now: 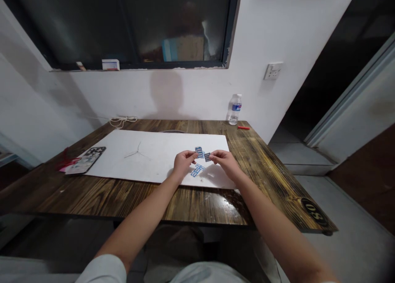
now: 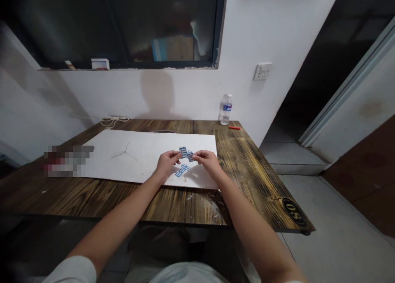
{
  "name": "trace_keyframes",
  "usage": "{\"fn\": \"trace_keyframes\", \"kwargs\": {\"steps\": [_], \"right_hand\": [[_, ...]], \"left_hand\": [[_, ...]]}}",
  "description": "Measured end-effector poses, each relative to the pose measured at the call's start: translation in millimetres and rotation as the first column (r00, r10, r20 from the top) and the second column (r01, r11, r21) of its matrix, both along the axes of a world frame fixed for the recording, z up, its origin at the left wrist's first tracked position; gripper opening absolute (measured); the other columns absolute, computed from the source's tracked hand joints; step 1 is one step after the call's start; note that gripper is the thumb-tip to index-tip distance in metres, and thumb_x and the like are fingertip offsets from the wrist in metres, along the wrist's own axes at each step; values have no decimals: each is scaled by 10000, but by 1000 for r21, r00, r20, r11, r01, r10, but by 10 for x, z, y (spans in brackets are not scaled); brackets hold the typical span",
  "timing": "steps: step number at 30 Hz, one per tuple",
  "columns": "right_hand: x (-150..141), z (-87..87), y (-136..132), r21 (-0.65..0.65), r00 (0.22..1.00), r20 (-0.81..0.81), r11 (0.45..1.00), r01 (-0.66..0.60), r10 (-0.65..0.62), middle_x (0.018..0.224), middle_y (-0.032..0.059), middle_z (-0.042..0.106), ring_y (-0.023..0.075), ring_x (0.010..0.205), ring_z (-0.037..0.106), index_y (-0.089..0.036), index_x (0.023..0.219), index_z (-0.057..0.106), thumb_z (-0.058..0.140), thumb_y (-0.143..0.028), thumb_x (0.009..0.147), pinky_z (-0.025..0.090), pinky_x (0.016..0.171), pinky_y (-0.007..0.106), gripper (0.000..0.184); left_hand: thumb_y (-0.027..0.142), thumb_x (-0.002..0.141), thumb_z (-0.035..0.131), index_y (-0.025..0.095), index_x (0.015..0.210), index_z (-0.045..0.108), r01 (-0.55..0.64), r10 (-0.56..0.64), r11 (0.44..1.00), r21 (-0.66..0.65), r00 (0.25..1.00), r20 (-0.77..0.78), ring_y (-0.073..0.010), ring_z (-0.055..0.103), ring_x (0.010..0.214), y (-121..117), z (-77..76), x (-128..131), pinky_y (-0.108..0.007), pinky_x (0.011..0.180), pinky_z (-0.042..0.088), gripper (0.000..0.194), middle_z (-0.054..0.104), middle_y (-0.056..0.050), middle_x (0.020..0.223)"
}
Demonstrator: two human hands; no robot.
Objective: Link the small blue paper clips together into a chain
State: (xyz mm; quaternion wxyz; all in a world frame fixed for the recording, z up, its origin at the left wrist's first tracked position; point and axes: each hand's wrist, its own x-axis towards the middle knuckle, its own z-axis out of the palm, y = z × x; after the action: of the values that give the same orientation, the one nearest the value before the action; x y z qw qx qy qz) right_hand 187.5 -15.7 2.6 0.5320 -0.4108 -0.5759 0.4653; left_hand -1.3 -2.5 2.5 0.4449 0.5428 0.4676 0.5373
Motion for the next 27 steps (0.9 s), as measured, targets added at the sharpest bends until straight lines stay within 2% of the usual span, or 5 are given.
{"fn": "trace_keyframes", "kwargs": {"steps": [3, 6, 14, 23, 27], "right_hand": [[-24, 4, -16, -11, 1000, -8, 1000, 27, -27, 609, -6, 611, 115, 573, 483, -171, 704, 662, 744, -468, 630, 391, 594, 262, 317], [-28, -21, 13, -6, 997, 55, 998, 59, -58, 610, -1, 605, 120, 571, 492, -173, 695, 646, 713, -507, 641, 398, 589, 264, 345], [-54, -102, 68, 7, 986, 131, 995, 104, -104, 552, -16, 573, 114, 530, 485, -180, 639, 596, 713, -594, 600, 371, 529, 241, 433], [-77, -146, 85, -24, 995, 85, 999, 45, -43, 580, 0, 620, 137, 576, 562, -172, 651, 601, 732, -574, 593, 427, 603, 264, 427], [-97, -133, 69, -37, 996, 79, 998, 51, -48, 558, -7, 610, 138, 561, 563, -180, 640, 581, 735, -582, 580, 430, 590, 263, 435]], "left_hand": [[460, 596, 774, 148, 739, 687, 63, -62, 998, 13, 997, -37, -119, 564, 526, -30, 7, 24, -241, 534, 434, 354, 677, -37, 697], [463, 599, 773, 144, 745, 692, 113, -113, 994, 7, 992, -56, -127, 570, 527, -51, 14, 38, -248, 536, 445, 360, 676, -40, 683], [458, 598, 775, 154, 699, 682, 140, -139, 990, -2, 984, -115, -139, 580, 530, -67, 31, 45, -253, 540, 440, 333, 661, -28, 637], [471, 606, 772, 150, 685, 684, 197, -195, 980, 1, 969, -151, -127, 557, 536, -71, 24, 44, -256, 559, 438, 341, 651, -27, 623], [500, 588, 781, 150, 667, 683, 207, -205, 978, 0, 968, -144, -123, 550, 535, -73, 26, 48, -260, 559, 442, 372, 646, -29, 613]]}}
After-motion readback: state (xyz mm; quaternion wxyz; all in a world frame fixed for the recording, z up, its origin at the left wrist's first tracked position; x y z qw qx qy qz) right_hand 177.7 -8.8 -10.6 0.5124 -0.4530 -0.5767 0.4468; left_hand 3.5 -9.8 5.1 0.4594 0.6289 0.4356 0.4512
